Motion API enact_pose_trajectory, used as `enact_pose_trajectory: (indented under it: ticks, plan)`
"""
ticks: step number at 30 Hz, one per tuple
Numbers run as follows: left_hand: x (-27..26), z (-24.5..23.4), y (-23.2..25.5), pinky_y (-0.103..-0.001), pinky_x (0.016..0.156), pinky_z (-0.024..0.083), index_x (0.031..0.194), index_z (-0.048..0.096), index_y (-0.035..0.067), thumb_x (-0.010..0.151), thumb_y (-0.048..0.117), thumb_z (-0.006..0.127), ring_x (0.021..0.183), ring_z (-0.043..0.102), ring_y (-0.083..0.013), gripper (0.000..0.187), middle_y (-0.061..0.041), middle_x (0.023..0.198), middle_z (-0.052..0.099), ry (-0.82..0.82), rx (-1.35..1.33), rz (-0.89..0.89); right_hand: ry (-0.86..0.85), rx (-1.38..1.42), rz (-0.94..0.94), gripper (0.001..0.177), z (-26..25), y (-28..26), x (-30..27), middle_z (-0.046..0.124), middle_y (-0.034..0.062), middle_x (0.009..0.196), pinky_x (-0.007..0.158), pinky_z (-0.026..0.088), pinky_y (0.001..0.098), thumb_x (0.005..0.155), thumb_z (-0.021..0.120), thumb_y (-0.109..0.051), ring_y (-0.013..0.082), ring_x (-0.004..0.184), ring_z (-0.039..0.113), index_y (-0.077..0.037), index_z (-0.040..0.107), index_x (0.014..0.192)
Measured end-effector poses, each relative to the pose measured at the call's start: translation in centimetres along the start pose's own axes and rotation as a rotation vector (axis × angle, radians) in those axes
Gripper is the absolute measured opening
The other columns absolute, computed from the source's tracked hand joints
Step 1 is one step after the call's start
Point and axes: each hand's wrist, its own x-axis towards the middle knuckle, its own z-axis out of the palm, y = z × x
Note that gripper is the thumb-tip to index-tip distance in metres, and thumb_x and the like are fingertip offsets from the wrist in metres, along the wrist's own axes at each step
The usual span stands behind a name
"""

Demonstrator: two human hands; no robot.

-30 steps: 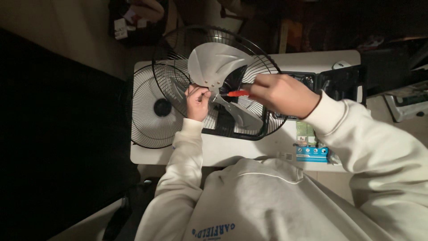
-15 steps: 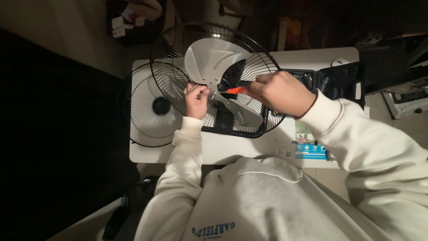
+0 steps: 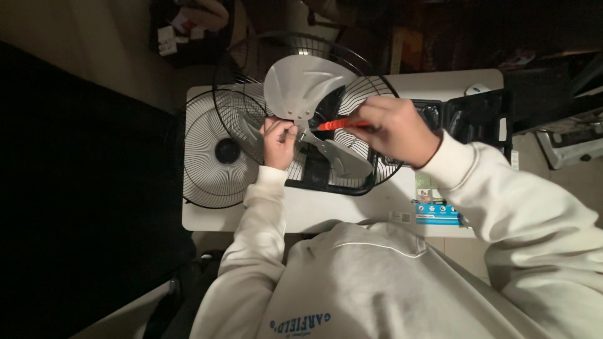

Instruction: The person disassembles a small table fan on a white table. They remove the front grille, then use a screwdriver to loosen the fan blade and remove it. The person then removes the rear grille and continues to unscrew the central hub.

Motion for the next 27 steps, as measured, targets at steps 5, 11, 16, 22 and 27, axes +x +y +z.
enact_pose_trajectory:
  ticks: [5, 11, 16, 22, 27]
  plan:
    - [0.1, -0.8, 1.0, -0.038, 0.096, 0.037, 0.091, 0.068, 0.007, 0.093, 0.021, 0.075, 0.095, 0.054, -0.0236, 0.016, -0.002, 0.091, 0.067, -0.078, 0.002, -0.047, 0.119, 0.130, 0.218, 0.016, 1.2, 0.2, -1.2, 0.073, 0.0090, 0.084, 0.061, 0.053, 0.0270, 0.088, 0.087, -0.009, 0.0169, 0.070, 0.070, -0.002, 0.073, 0.089]
    - [0.3, -1.0, 1.3, -0.039, 0.099, 0.035, 0.097, 0.067, 0.007, 0.085, 0.025, 0.081, 0.104, 0.056, -0.0248, 0.025, -0.006, 0.102, 0.066, -0.071, 0.013, -0.002, 0.277, 0.278, 0.380, 0.019, 2.7, 0.3, -2.3, 0.075, 0.0085, 0.093, 0.069, 0.055, 0.0234, 0.086, 0.088, -0.008, 0.0114, 0.080, 0.070, 0.000, 0.074, 0.095]
    - [0.0, -1.1, 1.3, -0.040, 0.102, 0.033, 0.099, 0.067, 0.008, 0.084, 0.024, 0.081, 0.107, 0.056, -0.0252, 0.026, -0.006, 0.105, 0.067, -0.078, 0.011, 0.012, 0.245, 0.477, 0.525, 0.018, 4.3, 0.6, -2.6, 0.073, 0.0077, 0.106, 0.072, 0.058, 0.0209, 0.090, 0.083, -0.008, 0.0091, 0.086, 0.070, -0.001, 0.077, 0.105]
    - [-0.1, -1.0, 1.4, -0.039, 0.101, 0.034, 0.099, 0.067, 0.008, 0.085, 0.025, 0.081, 0.105, 0.055, -0.0244, 0.026, -0.004, 0.102, 0.067, -0.102, 0.014, -0.040, 0.170, 0.465, 0.575, 0.019, 5.4, 1.8, -2.3, 0.077, 0.0083, 0.095, 0.073, 0.058, 0.0235, 0.090, 0.083, -0.013, 0.0091, 0.081, 0.071, 0.000, 0.079, 0.103]
    - [-0.3, -1.0, 1.5, -0.040, 0.100, 0.034, 0.099, 0.066, 0.008, 0.086, 0.025, 0.080, 0.106, 0.056, -0.0257, 0.026, -0.005, 0.103, 0.066, -0.082, 0.000, -0.020, 0.073, 0.510, 0.506, 0.019, 7.2, 2.5, -2.1, 0.080, 0.0082, 0.098, 0.077, 0.058, 0.0255, 0.090, 0.081, -0.012, 0.0085, 0.082, 0.071, -0.001, 0.080, 0.104]
